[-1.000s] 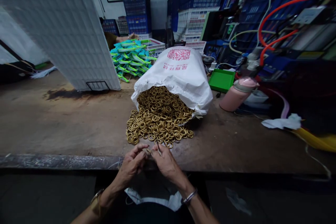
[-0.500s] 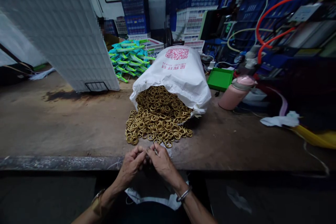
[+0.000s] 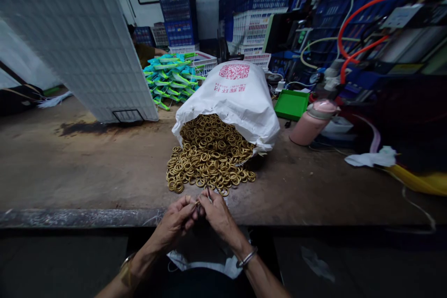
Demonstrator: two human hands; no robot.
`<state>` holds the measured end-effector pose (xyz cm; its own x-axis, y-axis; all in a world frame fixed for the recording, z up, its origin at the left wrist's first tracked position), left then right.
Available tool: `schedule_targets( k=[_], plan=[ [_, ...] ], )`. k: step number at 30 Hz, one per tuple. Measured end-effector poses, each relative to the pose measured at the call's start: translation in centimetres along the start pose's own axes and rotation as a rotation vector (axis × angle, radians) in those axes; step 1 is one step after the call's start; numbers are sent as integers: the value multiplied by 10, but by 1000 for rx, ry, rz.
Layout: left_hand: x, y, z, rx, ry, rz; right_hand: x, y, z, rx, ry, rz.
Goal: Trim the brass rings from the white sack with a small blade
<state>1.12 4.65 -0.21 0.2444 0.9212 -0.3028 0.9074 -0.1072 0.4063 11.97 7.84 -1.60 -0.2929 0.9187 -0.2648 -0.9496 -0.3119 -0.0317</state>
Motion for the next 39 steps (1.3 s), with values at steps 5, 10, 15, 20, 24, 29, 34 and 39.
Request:
schedule_targets(
  k=[5, 10, 15, 20, 24, 29, 34, 39],
  plan=[
    [-1, -2, 1, -30, 4, -36, -4, -4, 3, -212, -85, -80],
    [0, -4, -2, -4, 23, -78, -10, 2, 3, -610, -144, -68],
    [-1, -4, -4, 45, 49, -94, -13, 5, 4, -929, -116, -46],
    [-2, -5, -5, 109, 51, -134, -16, 6, 11, -1019, -98, -84],
    [-1, -5, -7, 122, 76, -148, -16, 7, 8, -1050, -106, -98],
    [-8, -5, -5, 162, 42, -117, -10, 1, -1, -1091, -129, -73],
    [-20, 5, -7, 42, 2, 46, -5, -12, -3, -1086, -7, -168],
    [-16, 2, -11, -233, -30, -15, -4, -13, 3, -982, -78, -296]
  ],
)
Point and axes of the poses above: each hand's wrist, its own x-axis towards the middle knuckle, its own y-axis out of the palm, z = x × y, the point moved 4 cm from there along x, towards the middle knuckle, and after that the axes turned 3 degrees about y, right-handed, at the moved point
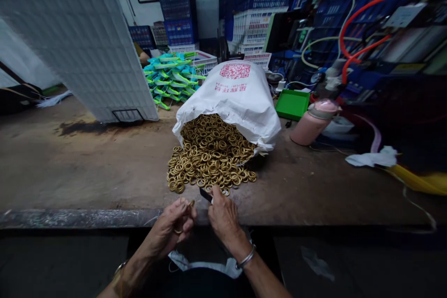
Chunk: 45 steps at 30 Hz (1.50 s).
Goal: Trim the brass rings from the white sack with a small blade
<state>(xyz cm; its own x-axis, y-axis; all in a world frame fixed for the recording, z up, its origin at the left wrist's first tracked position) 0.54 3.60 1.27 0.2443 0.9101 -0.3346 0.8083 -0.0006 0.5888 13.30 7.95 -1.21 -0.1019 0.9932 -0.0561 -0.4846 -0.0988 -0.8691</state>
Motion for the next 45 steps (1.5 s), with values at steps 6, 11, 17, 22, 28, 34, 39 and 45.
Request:
schedule_targets(
  k=[6, 11, 17, 22, 28, 34, 39, 45],
  plan=[
    [5, -13, 3, -97, -5, -65, 5, 7, 6, -188, -7, 27],
    [7, -24, 8, -223, -48, -46, 9, 9, 8, -263, 19, 16],
    [10, -27, 9, -185, -32, -95, 12, 1, 5, -7, 1, 35],
    [16, -25, 3, 178, 149, -153, 4, -10, 18, 547, -120, 206],
    [19, -22, 3, 443, 242, -84, -6, -4, 22, 945, -2, 372],
    [13, -20, 1, 488, 271, -136, -10, 3, 25, 1181, 201, 419],
    [12, -14, 3, 390, 221, -107, -12, 8, 28, 1311, 234, 512],
    [12, -13, 6, 367, 113, -82, -7, 14, 21, 1210, 219, 417]
  ],
)
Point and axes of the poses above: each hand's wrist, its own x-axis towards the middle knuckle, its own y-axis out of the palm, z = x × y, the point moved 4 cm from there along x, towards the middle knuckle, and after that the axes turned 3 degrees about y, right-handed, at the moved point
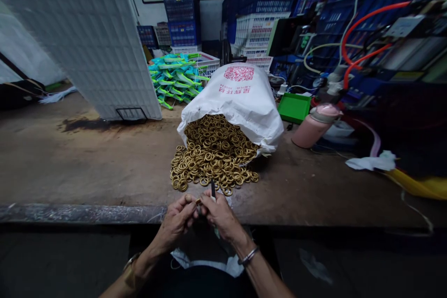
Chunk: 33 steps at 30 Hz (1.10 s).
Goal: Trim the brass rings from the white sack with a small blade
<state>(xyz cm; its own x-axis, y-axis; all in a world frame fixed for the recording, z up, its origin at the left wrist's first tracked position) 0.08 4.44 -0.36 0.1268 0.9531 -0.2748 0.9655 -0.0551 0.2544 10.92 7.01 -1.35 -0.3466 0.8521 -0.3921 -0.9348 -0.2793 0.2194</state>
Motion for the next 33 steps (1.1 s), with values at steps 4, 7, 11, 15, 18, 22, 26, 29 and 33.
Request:
schedule_targets(
  k=[4, 7, 11, 15, 18, 22, 26, 29, 33],
  plan=[
    [1, -3, -2, 85, 21, -22, 3, -5, 5, -200, -112, -116],
    [2, -2, -3, 77, 19, -5, 4, -5, 5, -259, -149, -137],
    [1, -1, -4, 35, -9, 9, 2, -3, 2, -172, -91, -77],
    [0, -2, -4, 22, -11, 8, -1, 0, 4, -31, -8, -20],
    [1, -3, 0, -12, -38, 15, -2, 2, 5, 70, 36, 24],
    [2, -4, 3, -134, -56, 42, -2, 5, 4, 124, 61, 58],
    [2, -4, 1, -149, -27, 44, -1, 5, 2, 31, 24, 6],
    [1, -4, -2, -89, -20, 36, 2, 4, 0, -29, -22, -15],
    [0, -3, -3, -120, -32, 42, 6, 2, -4, -77, -76, -40]
  ],
)
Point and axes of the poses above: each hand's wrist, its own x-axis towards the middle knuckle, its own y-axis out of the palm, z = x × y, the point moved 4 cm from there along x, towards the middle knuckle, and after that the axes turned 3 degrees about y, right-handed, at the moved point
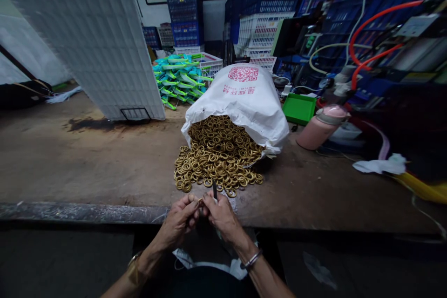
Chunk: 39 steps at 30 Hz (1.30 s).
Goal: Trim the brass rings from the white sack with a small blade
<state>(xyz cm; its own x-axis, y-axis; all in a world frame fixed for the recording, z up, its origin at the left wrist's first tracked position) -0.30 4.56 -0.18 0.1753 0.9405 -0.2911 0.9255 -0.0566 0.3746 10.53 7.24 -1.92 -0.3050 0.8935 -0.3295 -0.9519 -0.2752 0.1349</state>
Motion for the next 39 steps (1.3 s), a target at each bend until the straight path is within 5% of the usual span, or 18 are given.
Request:
schedule_targets(
  k=[9, 16, 27, 35, 39],
  plan=[
    [-1, -4, 4, -30, -21, -9, 2, 0, -1, -117, 10, 3],
    [-1, -6, -8, 243, 66, -87, -3, -1, 21, -452, -235, -41],
    [-3, -4, 0, 77, 43, 17, -2, 8, -3, 49, 70, 36],
    [-3, -7, -2, 223, 142, -5, -6, 11, 18, -213, -102, 22],
    [-4, -8, -2, 283, 184, 8, -3, 11, 13, -194, -61, 56]
  ],
)
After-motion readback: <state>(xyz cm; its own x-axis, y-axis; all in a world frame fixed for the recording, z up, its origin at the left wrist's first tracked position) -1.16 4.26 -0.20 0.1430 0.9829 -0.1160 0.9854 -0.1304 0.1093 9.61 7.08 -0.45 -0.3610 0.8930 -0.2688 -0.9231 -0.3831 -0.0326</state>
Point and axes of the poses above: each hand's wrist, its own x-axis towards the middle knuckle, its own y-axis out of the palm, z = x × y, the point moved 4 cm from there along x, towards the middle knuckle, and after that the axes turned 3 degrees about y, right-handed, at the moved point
